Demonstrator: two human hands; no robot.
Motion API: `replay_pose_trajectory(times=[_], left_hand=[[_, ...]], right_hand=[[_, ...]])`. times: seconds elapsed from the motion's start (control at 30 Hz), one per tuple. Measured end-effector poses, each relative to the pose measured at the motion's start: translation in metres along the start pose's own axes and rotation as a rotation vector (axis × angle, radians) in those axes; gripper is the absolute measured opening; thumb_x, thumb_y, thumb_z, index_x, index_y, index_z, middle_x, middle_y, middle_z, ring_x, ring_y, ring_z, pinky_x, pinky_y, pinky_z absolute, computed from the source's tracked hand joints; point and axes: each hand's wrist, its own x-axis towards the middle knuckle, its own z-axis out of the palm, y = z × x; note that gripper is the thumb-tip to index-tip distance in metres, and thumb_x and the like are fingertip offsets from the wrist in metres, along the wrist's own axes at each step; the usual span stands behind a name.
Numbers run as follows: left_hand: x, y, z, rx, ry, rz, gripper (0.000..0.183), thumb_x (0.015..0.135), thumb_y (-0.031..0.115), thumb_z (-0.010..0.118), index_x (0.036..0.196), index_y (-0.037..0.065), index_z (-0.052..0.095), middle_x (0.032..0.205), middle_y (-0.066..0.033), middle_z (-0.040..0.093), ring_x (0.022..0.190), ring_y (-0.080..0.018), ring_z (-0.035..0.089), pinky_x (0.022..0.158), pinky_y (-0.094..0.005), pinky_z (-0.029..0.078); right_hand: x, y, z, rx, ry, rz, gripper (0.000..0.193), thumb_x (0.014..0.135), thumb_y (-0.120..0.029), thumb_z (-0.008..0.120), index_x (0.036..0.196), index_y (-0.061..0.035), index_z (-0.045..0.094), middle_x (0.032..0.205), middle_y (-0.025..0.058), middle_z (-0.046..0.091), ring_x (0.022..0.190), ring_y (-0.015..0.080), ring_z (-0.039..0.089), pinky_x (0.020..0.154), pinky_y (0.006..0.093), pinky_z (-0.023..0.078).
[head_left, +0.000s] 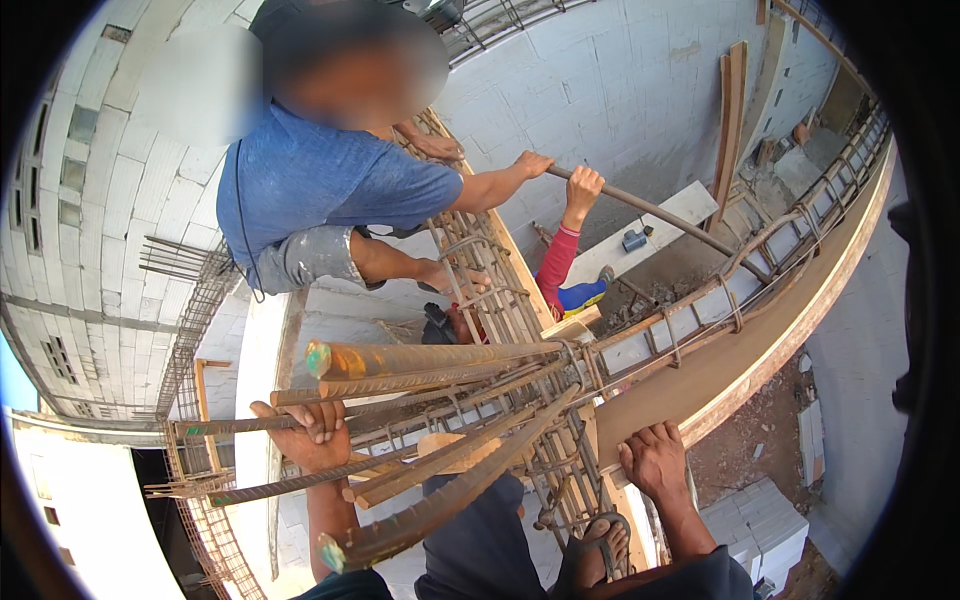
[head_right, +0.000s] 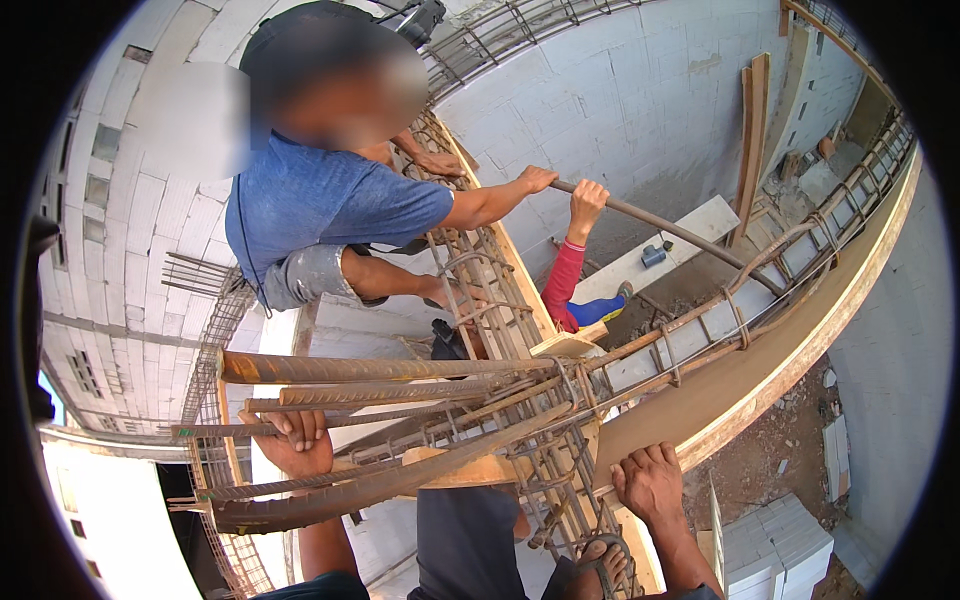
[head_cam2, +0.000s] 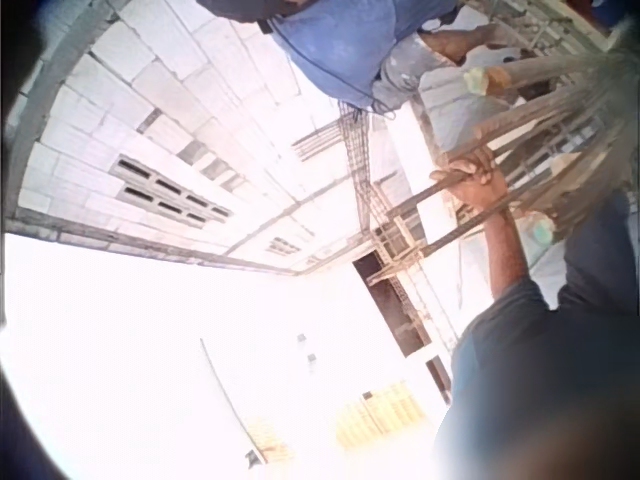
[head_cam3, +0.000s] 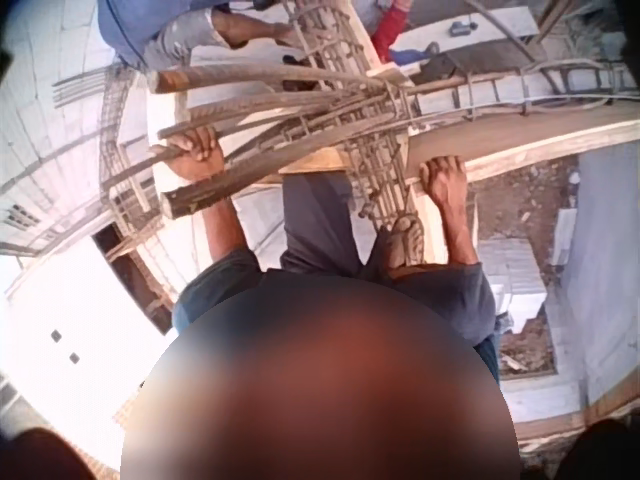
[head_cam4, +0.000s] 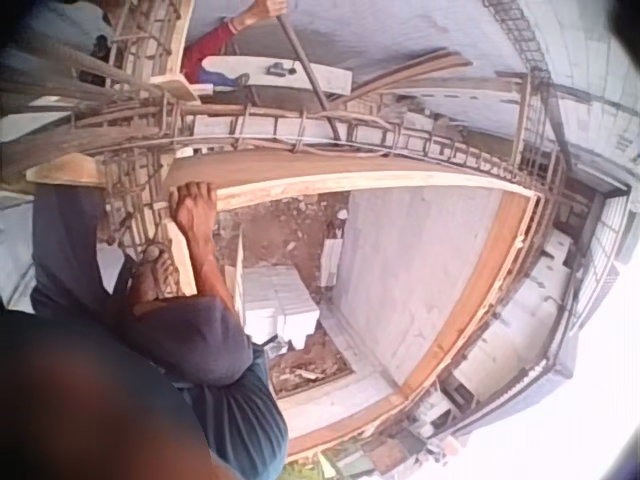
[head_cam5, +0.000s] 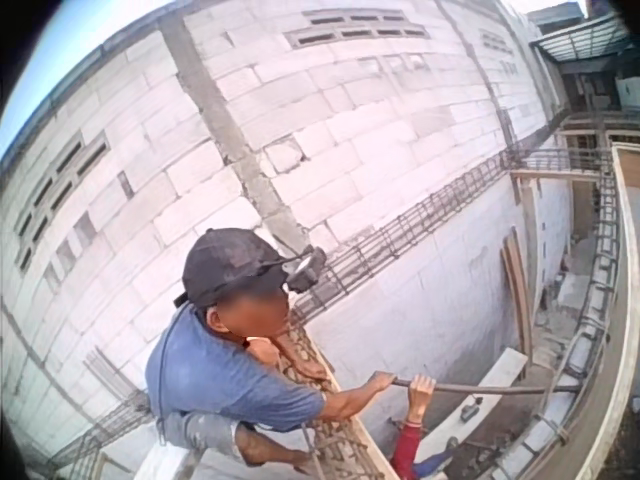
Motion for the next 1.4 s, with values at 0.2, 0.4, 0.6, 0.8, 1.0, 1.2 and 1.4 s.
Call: replay_pose_trajectory(times=[0.2, 0.4, 0.6, 0.8, 1.0, 1.2, 1.4], left_hand=[[-0.003, -0.002, -0.002, 0.049, 0.089, -0.009, 0.072, 0.098, 0.064, 0.022, 0.054, 0.012, 0.049, 0.037, 0.0002, 0.036, 0.031, -0.0119, 0.025, 0.037, -0.0271, 0.027], [0.005, -0.005, 0.006, 0.068, -0.364, 0.094, 0.049, 0.104, 0.04, 0.033, 0.065, 0.012, 0.045, 0.05, 0.003, 0.034, 0.042, -0.0088, 0.026, 0.047, -0.026, 0.032], [0.0, -0.008, 0.017, 0.105, 0.199, 0.185, 0.054, 0.104, 0.042, 0.032, 0.067, 0.007, 0.05, 0.043, -0.0024, 0.036, 0.035, -0.0111, 0.028, 0.042, -0.0238, 0.03], [0.001, -0.009, 0.004, 0.042, 0.117, 0.177, 0.05, 0.103, 0.042, 0.036, 0.067, 0.009, 0.048, 0.043, -0.0019, 0.033, 0.035, -0.0108, 0.024, 0.042, -0.0231, 0.027], [0.013, -0.003, -0.019, -0.041, -0.294, 0.017, 0.045, 0.099, 0.04, 0.04, 0.063, 0.013, 0.041, 0.043, -0.0018, 0.028, 0.036, -0.0117, 0.021, 0.042, -0.0236, 0.027], [0.01, -0.007, -0.019, -0.057, -0.173, 0.055, 0.044, 0.099, 0.041, 0.038, 0.064, 0.014, 0.041, 0.042, -0.0012, 0.03, 0.034, -0.0121, 0.022, 0.043, -0.0225, 0.028], [0.023, -0.033, -0.005, 0.147, -0.074, 0.131, 0.045, 0.102, 0.038, 0.036, 0.07, 0.009, 0.048, 0.042, -0.0034, 0.04, 0.032, -0.0121, 0.031, 0.041, -0.0225, 0.034]], right_hand=[[0.005, 0.002, 0.001, 0.0, 0.019, -0.045, 0.017, 0.077, -0.023, 0.064, 0.077, -0.0073, 0.071, 0.083, 0.0056, 0.064, 0.091, 0.0229, 0.057, 0.092, 0.041, 0.038], [-0.004, 0.017, 0.004, -0.03, -0.073, -0.039, 0.023, 0.084, -0.027, 0.059, 0.073, -0.008, 0.065, 0.077, 0.0056, 0.058, 0.087, 0.0207, 0.055, 0.088, 0.0367, 0.04], [-0.005, 0.018, 0.001, -0.029, -0.117, -0.014, 0.029, 0.087, -0.03, 0.057, 0.074, -0.0052, 0.065, 0.08, 0.0056, 0.059, 0.087, 0.0216, 0.054, 0.088, 0.0358, 0.04], [-0.002, 0.017, 0.0, 0.009, -0.105, -0.029, 0.027, 0.089, -0.03, 0.056, 0.088, -0.0052, 0.067, 0.092, 0.0058, 0.062, 0.099, 0.0216, 0.054, 0.096, 0.0367, 0.038], [-0.004, 0.02, 0.005, -0.009, -0.136, -0.047, 0.026, 0.09, -0.03, 0.056, 0.094, -0.0068, 0.067, 0.096, 0.005, 0.061, 0.102, 0.0214, 0.054, 0.097, 0.0375, 0.037], [0.002, 0.021, -0.001, 0.052, -0.132, -0.084, 0.024, 0.089, -0.031, 0.058, 0.094, -0.0084, 0.067, 0.096, 0.0045, 0.061, 0.103, 0.0218, 0.054, 0.097, 0.0388, 0.038], [-0.018, 0.031, -0.037, 0.113, 0.136, 0.021, 0.031, 0.086, -0.03, 0.064, 0.111, -0.012, 0.062, 0.109, 0.0064, 0.06, 0.112, 0.025, 0.054, 0.103, 0.0451, 0.038]])
